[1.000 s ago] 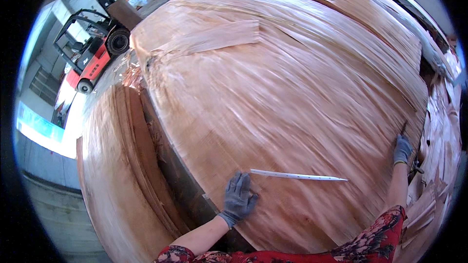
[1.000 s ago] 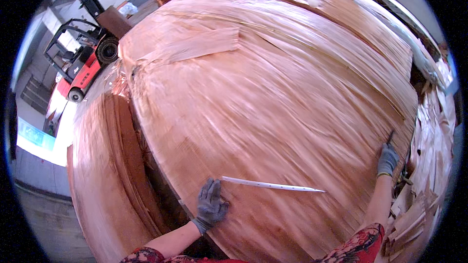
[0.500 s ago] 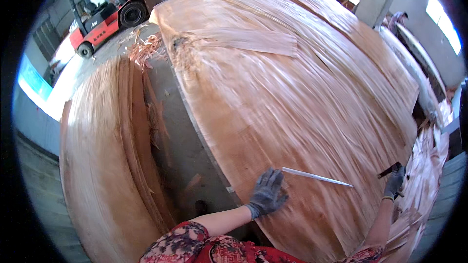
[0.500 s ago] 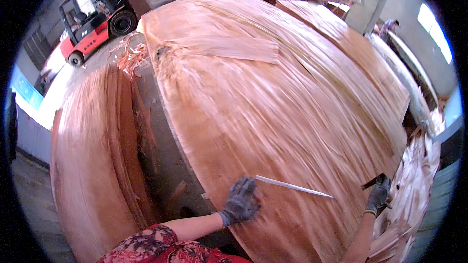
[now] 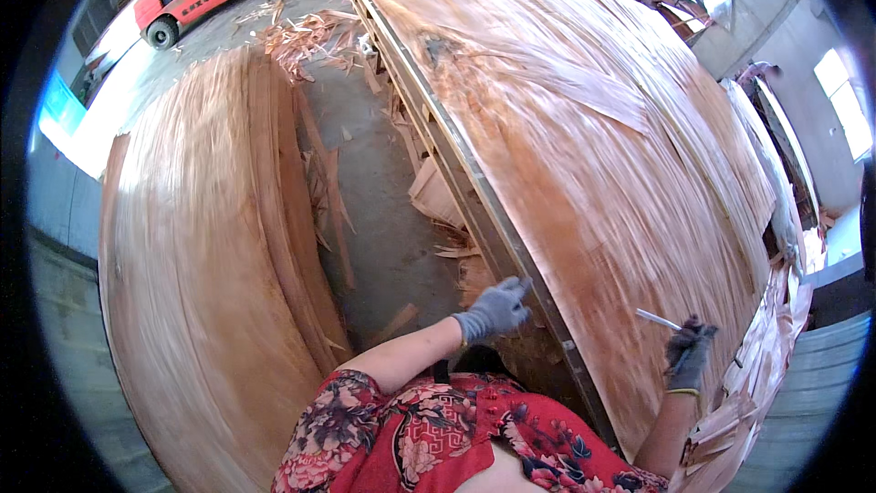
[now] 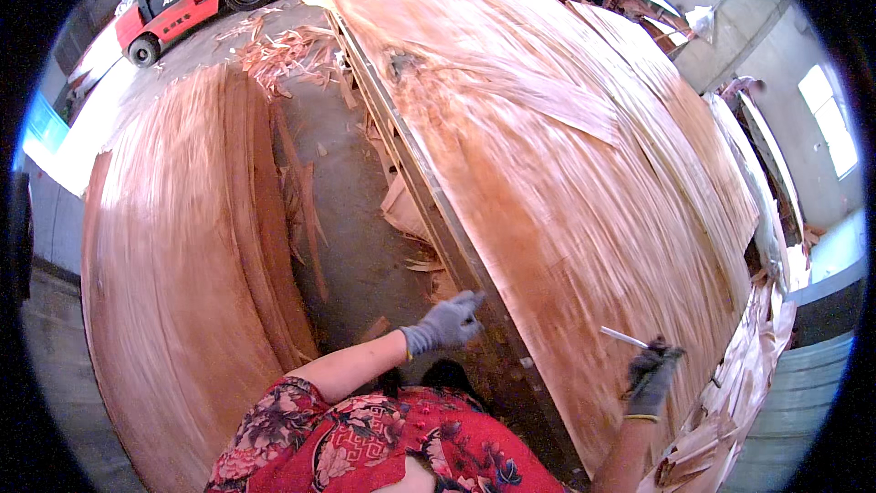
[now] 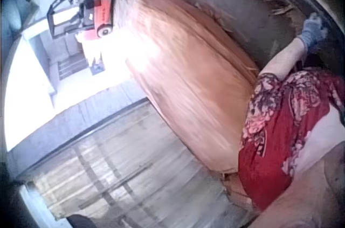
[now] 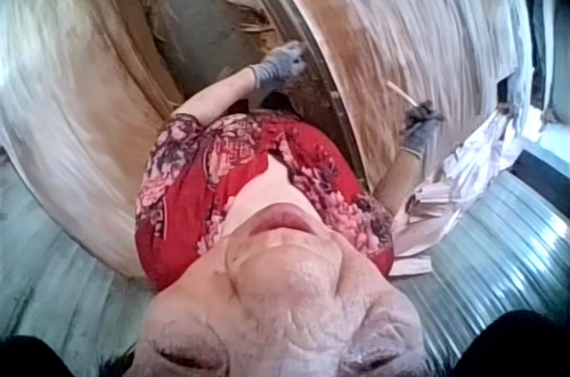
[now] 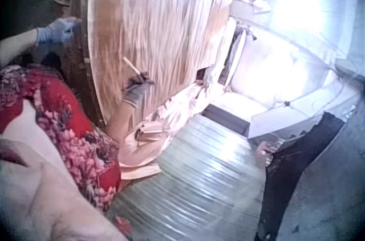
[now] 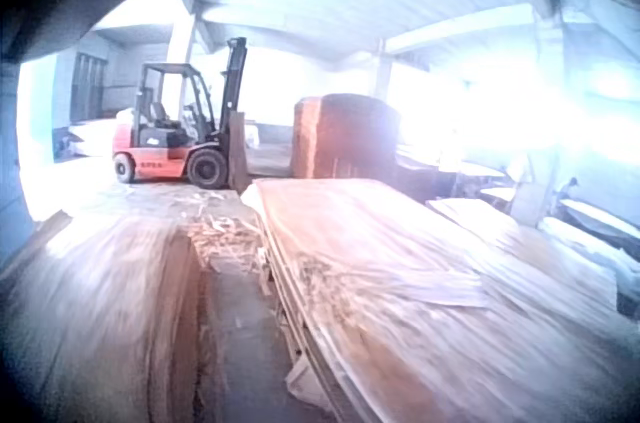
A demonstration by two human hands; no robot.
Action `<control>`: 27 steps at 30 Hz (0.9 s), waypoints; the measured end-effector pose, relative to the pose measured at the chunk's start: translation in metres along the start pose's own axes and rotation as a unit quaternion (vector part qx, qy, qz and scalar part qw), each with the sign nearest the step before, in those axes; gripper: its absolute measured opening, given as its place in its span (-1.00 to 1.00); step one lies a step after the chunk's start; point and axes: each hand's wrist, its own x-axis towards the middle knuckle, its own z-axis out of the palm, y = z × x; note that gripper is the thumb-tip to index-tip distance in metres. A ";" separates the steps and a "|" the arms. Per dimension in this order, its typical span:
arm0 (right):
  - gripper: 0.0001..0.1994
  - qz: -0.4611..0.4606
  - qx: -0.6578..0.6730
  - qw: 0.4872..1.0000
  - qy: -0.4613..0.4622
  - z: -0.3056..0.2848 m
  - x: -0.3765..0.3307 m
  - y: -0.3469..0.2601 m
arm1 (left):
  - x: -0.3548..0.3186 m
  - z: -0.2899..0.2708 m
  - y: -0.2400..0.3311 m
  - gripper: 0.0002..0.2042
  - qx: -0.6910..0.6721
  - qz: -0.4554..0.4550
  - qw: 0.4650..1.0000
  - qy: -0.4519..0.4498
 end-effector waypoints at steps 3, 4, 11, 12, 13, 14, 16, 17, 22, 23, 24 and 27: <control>-0.67 0.117 0.007 0.991 0.062 0.071 -0.004 0.088 | 0.002 -0.044 -0.054 -0.40 -0.037 -0.049 0.994 0.088; -0.69 0.143 0.026 0.987 0.065 0.088 0.005 0.110 | 0.006 -0.070 -0.069 -0.40 -0.080 -0.077 0.991 0.071; -0.79 0.152 -0.188 0.969 -0.047 0.246 0.117 0.247 | -0.031 -0.212 -0.232 -0.41 -0.198 -0.266 0.930 0.160; -0.78 0.148 -0.222 0.961 -0.072 0.274 0.139 0.262 | -0.046 -0.228 -0.258 -0.42 -0.188 -0.287 0.920 0.188; -0.78 0.136 -0.259 0.952 -0.088 0.303 0.160 0.274 | -0.057 -0.246 -0.266 -0.42 -0.205 -0.332 0.898 0.204; -0.75 0.123 -0.299 0.942 -0.094 0.340 0.179 0.288 | -0.076 -0.263 -0.271 -0.43 -0.222 -0.381 0.869 0.225; -0.71 0.086 -0.381 0.902 -0.183 0.424 0.210 0.325 | -0.144 -0.258 -0.311 -0.48 -0.290 -0.411 0.770 0.392; -0.64 0.024 -0.382 0.897 -0.223 0.447 0.237 0.351 | -0.166 -0.261 -0.325 -0.58 -0.328 -0.438 0.745 0.381; -0.41 -0.226 -0.594 0.709 -0.305 0.613 0.297 0.420 | -0.256 -0.245 -0.373 -0.77 0.218 -0.375 0.875 0.214; -0.37 -0.262 -0.613 0.678 -0.310 0.643 0.305 0.434 | -0.249 -0.261 -0.383 -0.79 0.220 -0.385 0.872 0.208; -0.32 -0.224 -0.669 0.639 -0.306 0.674 0.309 0.443 | -0.247 -0.270 -0.397 -0.80 0.217 -0.395 0.869 0.203; -0.29 -0.231 -0.646 0.657 -0.313 0.711 0.329 0.479 | -0.206 -0.337 -0.458 -0.92 0.114 -0.458 0.859 0.200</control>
